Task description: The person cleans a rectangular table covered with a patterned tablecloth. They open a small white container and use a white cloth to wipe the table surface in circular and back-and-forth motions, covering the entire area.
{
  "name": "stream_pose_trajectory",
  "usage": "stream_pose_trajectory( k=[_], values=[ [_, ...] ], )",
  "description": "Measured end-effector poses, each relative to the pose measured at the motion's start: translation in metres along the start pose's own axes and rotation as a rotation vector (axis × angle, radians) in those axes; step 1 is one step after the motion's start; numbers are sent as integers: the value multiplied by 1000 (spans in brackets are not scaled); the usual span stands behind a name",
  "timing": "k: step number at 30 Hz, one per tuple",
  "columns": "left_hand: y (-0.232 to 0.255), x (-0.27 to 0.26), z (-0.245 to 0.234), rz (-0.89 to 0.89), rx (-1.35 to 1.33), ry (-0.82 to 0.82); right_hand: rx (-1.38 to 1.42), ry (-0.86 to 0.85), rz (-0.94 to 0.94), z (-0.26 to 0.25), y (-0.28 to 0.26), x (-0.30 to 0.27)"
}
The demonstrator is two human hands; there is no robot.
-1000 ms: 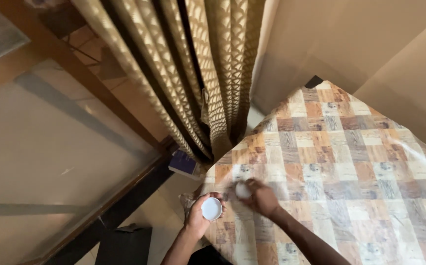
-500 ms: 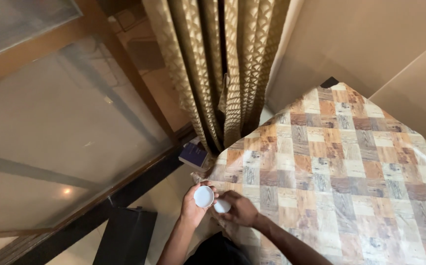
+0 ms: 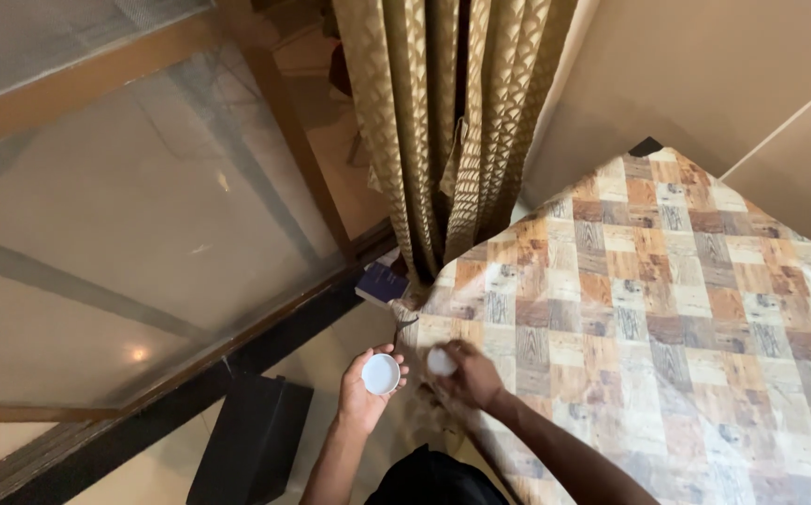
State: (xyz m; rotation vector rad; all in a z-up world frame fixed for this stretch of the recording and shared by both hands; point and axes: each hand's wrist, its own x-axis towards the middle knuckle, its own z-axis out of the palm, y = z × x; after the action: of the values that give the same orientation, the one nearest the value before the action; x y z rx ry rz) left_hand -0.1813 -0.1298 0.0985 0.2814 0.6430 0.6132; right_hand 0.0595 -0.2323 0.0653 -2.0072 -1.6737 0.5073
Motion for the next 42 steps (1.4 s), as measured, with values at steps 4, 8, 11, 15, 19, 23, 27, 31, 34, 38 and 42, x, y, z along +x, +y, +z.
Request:
stream_pose_trajectory(
  k=[4,8,11,15,19,23,27,31,34,38,42],
  values=[
    [-10,-16,-14,-3,-20,-22,13,23,-268,-13,-2,-40],
    [-19,-22,-19,-15,-14,-41,-118,139,306,-39,38,-36],
    [-26,-25,-20,-45,-27,-45,-301,488,595,-74,66,-32],
    [-33,-23,-16,-44,-10,-55,-137,406,381,-54,66,-35],
    [-34,-7,3,-87,1,-45,-138,276,54,-4,17,-60],
    [-38,12,23,-85,1,-132,-143,229,221,-23,34,-57],
    [-40,30,39,-113,-2,-142,-187,372,750,-90,102,-49],
    [-40,49,50,-126,9,-161,-194,528,768,-104,120,-43],
    [-44,65,59,-127,27,-192,-90,433,607,-56,72,-35],
    [-50,82,71,-159,48,-216,-138,391,325,-20,15,-43],
    [-50,91,82,-191,97,-255,-92,422,609,-66,51,-40]
  ],
)
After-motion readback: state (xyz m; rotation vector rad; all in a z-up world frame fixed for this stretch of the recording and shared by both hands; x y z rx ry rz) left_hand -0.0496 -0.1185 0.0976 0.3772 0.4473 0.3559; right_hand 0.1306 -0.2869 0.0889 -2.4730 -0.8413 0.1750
